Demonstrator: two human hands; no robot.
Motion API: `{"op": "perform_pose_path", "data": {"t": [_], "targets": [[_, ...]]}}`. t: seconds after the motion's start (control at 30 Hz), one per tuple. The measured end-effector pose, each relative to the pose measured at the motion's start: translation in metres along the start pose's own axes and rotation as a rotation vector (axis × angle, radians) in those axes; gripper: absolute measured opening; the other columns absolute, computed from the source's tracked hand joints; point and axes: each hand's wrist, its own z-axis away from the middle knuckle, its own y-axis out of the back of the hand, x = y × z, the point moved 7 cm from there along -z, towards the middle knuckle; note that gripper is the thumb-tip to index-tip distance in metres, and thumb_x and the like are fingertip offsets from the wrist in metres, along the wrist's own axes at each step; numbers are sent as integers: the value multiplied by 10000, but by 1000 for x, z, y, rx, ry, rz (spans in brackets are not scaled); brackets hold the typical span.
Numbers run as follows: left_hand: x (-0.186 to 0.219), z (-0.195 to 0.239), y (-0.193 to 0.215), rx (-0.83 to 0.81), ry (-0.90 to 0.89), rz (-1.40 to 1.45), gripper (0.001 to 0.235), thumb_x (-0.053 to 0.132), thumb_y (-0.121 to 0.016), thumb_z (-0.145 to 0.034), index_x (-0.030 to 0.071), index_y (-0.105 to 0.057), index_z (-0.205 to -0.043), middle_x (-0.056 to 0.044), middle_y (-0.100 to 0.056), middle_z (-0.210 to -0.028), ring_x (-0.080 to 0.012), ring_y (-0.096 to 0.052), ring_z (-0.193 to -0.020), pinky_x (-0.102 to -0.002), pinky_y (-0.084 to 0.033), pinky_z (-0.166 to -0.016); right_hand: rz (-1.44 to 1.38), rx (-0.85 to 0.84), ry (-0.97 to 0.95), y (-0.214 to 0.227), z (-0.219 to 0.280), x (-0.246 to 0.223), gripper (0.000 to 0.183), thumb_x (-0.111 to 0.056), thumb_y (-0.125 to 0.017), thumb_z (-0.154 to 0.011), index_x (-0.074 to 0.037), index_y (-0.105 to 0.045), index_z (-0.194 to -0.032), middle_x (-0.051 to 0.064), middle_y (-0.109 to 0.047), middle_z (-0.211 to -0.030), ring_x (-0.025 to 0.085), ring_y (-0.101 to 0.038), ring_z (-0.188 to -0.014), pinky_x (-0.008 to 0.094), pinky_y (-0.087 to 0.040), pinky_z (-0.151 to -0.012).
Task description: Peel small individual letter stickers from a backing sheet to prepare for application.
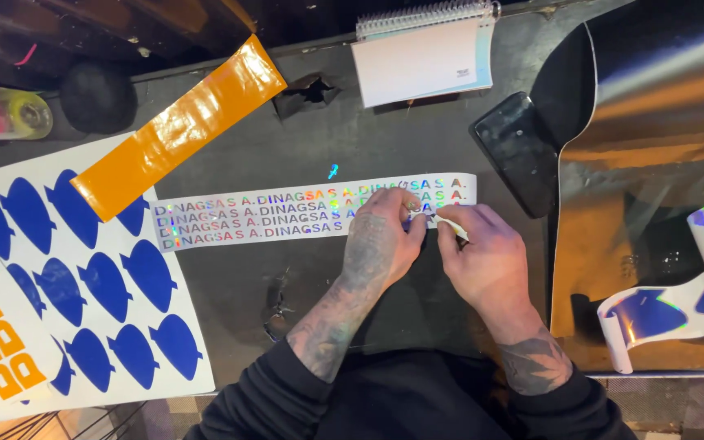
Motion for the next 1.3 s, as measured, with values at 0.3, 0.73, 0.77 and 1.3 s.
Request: {"op": "perform_pose_path", "data": {"t": [0.3, 0.73, 0.77, 1.3], "targets": [[-4, 0, -2, -20, -18, -29, 199, 130, -763, -822, 41, -655, -963, -99, -629, -828, -279, -653, -801, -430, -522, -726, 56, -22, 1, -3, 0, 1, 140, -116, -765, -869, -114, -756, -1008, 75, -695, -896, 280, -688, -754, 379, -549, -649], [-2, -3, -4, -36, 17, -71, 213, 168, -783, -812, 50, -664, -942, -84, -630, -822, -272, -651, -807, -427, -520, -724, 76, -41, 4, -3, -2, 1, 132, -127, -746, -878, -118, -757, -1009, 77, -703, -917, 299, -699, -825, 403, -558, -698], [-3, -2, -5, -40, 16, -88, 210, 173, -783, -816, 52, -666, -941, -85, -629, -824, -273, -651, -810, -429, -519, -725, 62, -63, -3, -3, -3, 1, 137, -120, -741, -867, -119, -758, -1003, 82, -707, -926, 304, -700, -829, 402, -559, -701], [27, -12, 31, -72, -125, 44, 81, 105, -651, -936, 66, -698, -990, -113, -650, -930, -296, -678, -822, -412, -545, -740, -386, 44, -204, 29, -4, 15, 175, -102, -722, -980, 0, -724, -1122, 86, -758, -1013, 111, -703, -904, 251, -556, -805]]}}
